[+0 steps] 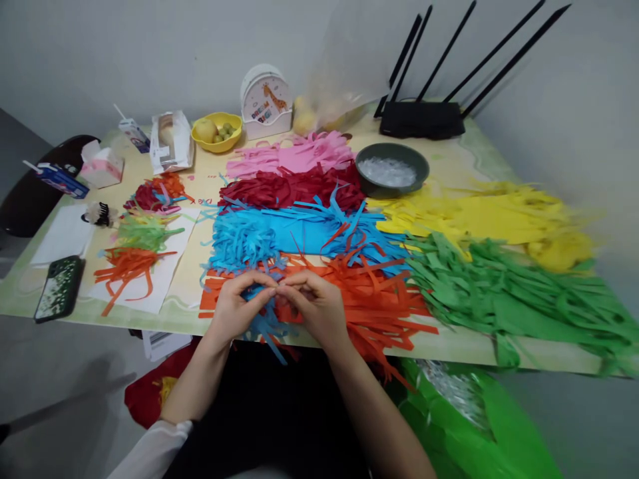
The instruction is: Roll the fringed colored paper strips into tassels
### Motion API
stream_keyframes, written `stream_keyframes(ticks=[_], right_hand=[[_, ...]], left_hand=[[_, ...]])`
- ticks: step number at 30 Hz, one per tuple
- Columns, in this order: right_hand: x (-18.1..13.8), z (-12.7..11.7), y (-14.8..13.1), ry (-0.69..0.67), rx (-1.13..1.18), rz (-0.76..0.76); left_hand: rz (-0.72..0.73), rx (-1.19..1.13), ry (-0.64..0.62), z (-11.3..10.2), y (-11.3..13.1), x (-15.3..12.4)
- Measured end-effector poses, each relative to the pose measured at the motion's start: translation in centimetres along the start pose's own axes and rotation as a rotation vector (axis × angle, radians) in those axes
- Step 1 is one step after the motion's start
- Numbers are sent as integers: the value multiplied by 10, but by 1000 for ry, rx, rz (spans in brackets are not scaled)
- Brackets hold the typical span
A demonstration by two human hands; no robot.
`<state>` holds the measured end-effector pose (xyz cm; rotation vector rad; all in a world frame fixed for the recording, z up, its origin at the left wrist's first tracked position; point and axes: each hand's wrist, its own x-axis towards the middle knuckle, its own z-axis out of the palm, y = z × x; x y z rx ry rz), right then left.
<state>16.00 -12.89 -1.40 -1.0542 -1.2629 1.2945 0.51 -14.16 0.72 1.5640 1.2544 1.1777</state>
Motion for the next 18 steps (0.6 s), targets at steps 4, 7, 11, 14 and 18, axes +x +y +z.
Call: stream_keyframes(ticks=[4, 7, 11, 14, 18], right_hand=[[-2, 2, -4, 48, 59, -41], [-4, 0, -6, 25, 54, -79], [-8, -4, -8, -44, 12, -70], [-12, -3, -9, -34, -8, -97], [-11, 0, -11, -2, -80, -121]], left_hand=[[19, 59, 32, 2, 4, -2], [52, 136, 78, 3, 6, -5], [103, 183, 79, 2, 7, -7], [167, 160, 31, 1, 6, -6], [153, 105, 67, 1, 3, -6]])
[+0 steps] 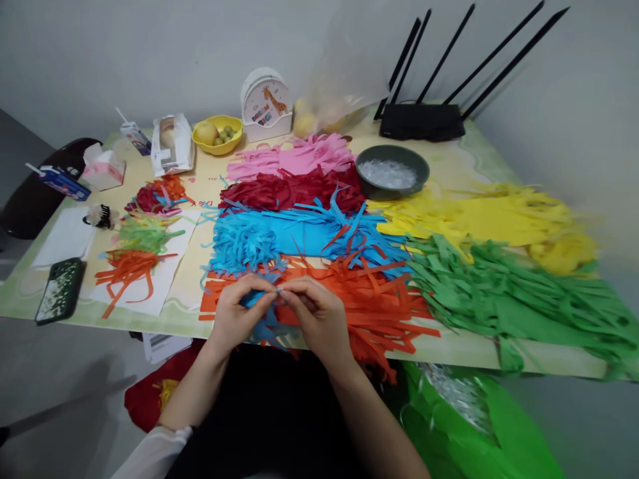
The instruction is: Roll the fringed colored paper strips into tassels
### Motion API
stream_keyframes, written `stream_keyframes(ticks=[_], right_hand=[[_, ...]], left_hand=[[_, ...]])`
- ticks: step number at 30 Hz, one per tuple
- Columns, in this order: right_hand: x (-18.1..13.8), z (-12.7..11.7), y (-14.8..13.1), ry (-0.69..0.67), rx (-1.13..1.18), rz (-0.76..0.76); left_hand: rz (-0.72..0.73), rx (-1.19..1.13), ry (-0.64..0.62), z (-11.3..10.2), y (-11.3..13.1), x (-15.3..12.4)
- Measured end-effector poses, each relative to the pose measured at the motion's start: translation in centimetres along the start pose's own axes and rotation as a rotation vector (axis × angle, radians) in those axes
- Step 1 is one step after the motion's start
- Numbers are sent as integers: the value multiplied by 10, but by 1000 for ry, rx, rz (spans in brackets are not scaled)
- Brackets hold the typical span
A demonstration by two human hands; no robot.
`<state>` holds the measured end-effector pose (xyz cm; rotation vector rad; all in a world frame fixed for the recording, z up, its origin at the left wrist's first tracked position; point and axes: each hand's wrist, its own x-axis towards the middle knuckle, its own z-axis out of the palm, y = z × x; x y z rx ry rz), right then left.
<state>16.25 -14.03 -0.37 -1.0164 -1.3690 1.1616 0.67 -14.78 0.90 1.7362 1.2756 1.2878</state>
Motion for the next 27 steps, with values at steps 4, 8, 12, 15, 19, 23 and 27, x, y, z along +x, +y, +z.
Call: stream_keyframes(ticks=[4, 8, 12, 15, 19, 23, 27], right_hand=[[4, -2, 1, -42, -21, 12], [4, -2, 2, -45, -52, 2], [2, -1, 4, 1, -148, -36], [3, -1, 5, -10, -138, -46], [5, -2, 4, -51, -128, -81], [3, -1, 4, -46, -173, -105], [3, -1, 4, -40, -170, -105]], left_hand=[[-51, 32, 43, 0, -1, -2], [-59, 20, 35, 1, -3, -4], [-173, -94, 51, 3, -5, -6], [-227, -195, 67, 3, -5, -7], [-157, -77, 154, 3, -3, -9], [-4, 81, 158, 7, 0, -14], [-68, 62, 138, 6, 2, -14]])
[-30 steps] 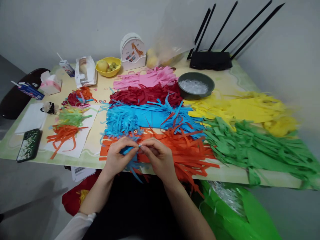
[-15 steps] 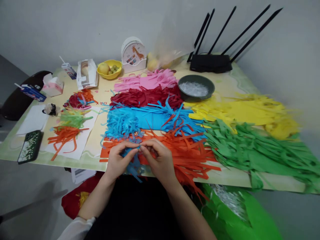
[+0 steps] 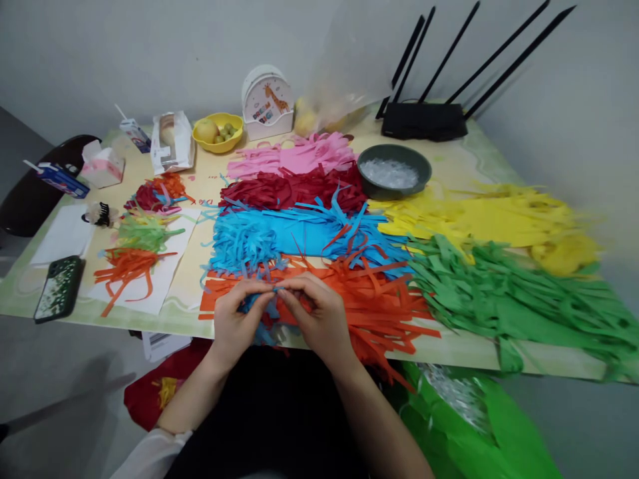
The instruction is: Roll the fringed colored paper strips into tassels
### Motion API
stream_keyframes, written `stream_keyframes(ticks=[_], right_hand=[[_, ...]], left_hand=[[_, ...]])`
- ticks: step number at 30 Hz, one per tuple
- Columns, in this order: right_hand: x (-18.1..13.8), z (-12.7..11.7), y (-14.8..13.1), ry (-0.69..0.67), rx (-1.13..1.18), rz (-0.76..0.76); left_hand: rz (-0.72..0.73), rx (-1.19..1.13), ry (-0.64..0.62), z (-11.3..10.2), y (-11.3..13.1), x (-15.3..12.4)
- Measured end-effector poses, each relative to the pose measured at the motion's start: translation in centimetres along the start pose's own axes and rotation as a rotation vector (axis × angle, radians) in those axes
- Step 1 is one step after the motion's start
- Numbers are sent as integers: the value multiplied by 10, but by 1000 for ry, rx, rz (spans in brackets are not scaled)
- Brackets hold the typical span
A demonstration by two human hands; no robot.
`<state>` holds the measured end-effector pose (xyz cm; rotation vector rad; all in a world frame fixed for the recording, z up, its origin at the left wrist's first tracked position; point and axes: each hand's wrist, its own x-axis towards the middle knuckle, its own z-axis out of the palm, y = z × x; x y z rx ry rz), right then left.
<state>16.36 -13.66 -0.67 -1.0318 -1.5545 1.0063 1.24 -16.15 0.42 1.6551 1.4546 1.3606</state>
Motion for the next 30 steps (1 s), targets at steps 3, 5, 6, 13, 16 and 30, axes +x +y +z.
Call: stream_keyframes(ticks=[3, 5, 6, 13, 16, 30], right_hand=[[3, -1, -1, 15, 7, -15], [5, -1, -2, -21, -10, -35], [7, -1, -2, -58, -23, -45], [13, -2, -10, -108, -61, -113], [12, 1, -19, -142, -152, -211], [17, 19, -49, -1, -386, -385]], left_hand=[[-130, -53, -29, -5, -1, 3], [-199, -112, -37, -8, -3, 4], [-230, -138, -27, -9, -4, 4], [-408, -411, -96, -13, -6, 3], [-422, -474, -61, -17, -7, 4], [-527, -940, 139, -16, -12, -5]])
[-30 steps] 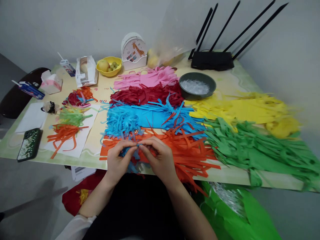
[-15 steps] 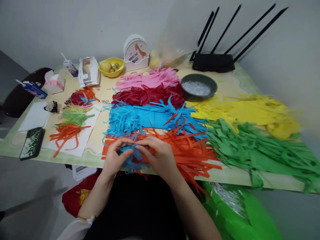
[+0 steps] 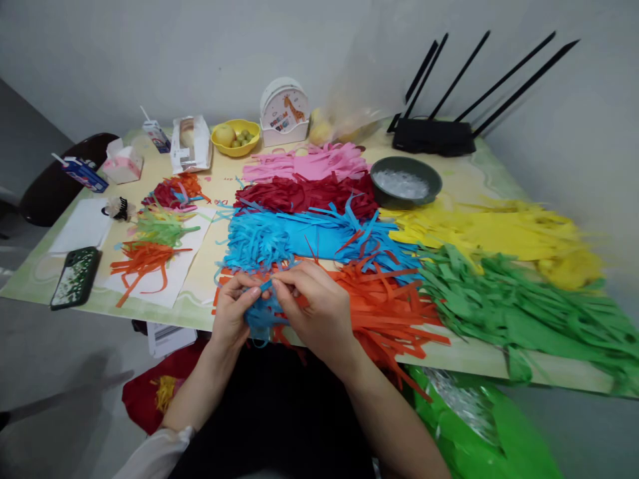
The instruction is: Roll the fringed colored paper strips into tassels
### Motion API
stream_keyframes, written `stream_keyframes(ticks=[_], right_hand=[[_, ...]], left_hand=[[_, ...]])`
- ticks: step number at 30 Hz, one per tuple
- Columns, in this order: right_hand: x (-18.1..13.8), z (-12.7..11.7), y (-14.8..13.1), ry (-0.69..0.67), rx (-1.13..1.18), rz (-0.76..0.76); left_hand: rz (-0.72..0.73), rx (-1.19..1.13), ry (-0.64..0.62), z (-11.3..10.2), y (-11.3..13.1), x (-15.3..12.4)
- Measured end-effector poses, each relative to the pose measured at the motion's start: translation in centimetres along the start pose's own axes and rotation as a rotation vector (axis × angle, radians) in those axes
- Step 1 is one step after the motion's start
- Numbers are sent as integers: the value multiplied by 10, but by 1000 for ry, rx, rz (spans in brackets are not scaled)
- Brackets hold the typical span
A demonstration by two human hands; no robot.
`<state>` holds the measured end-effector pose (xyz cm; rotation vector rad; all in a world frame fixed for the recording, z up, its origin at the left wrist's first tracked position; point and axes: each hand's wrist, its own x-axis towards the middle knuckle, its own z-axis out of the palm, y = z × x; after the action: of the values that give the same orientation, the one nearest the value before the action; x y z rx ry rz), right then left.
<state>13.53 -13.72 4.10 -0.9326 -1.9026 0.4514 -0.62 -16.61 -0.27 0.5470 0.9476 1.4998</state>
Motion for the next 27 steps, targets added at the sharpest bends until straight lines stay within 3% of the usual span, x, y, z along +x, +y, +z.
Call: stream_keyframes(ticks=[5, 7, 9, 10, 14, 15, 16, 18, 20, 22, 25, 27], right_hand=[[-2, 8, -11, 103, 18, -13], [-6, 10, -12, 60, 71, -1], [-13, 9, -9, -49, 169, 44], [-18, 8, -5, -99, 219, 75], [-33, 6, 19, -140, 207, 199], [-34, 7, 25, -139, 161, 206], [-35, 8, 30, -141, 116, 199], [-34, 9, 36, -146, 45, 153], [-32, 6, 40, -153, -15, 90], [-29, -4, 47, -163, -65, 31], [-20, -26, 65, -214, -155, -9], [-6, -40, 81, -281, -246, 7]], left_hand=[[50, -77, 68, 9, -2, -9], [39, 17, 70, -6, 10, -14], [98, 244, 140, -39, 38, -22], [184, 409, 228, -61, 59, -28], [793, 1217, 873, -148, 153, -52], [864, 1438, 920, -163, 169, -52], [900, 1618, 896, -174, 179, -49], [872, 1857, 679, -186, 180, -29], [756, 1970, 437, -190, 161, 1], [617, 2045, 293, -189, 137, 30], [504, 2132, 188, -182, 118, 52], [571, 2142, 192, -167, 120, 54]])
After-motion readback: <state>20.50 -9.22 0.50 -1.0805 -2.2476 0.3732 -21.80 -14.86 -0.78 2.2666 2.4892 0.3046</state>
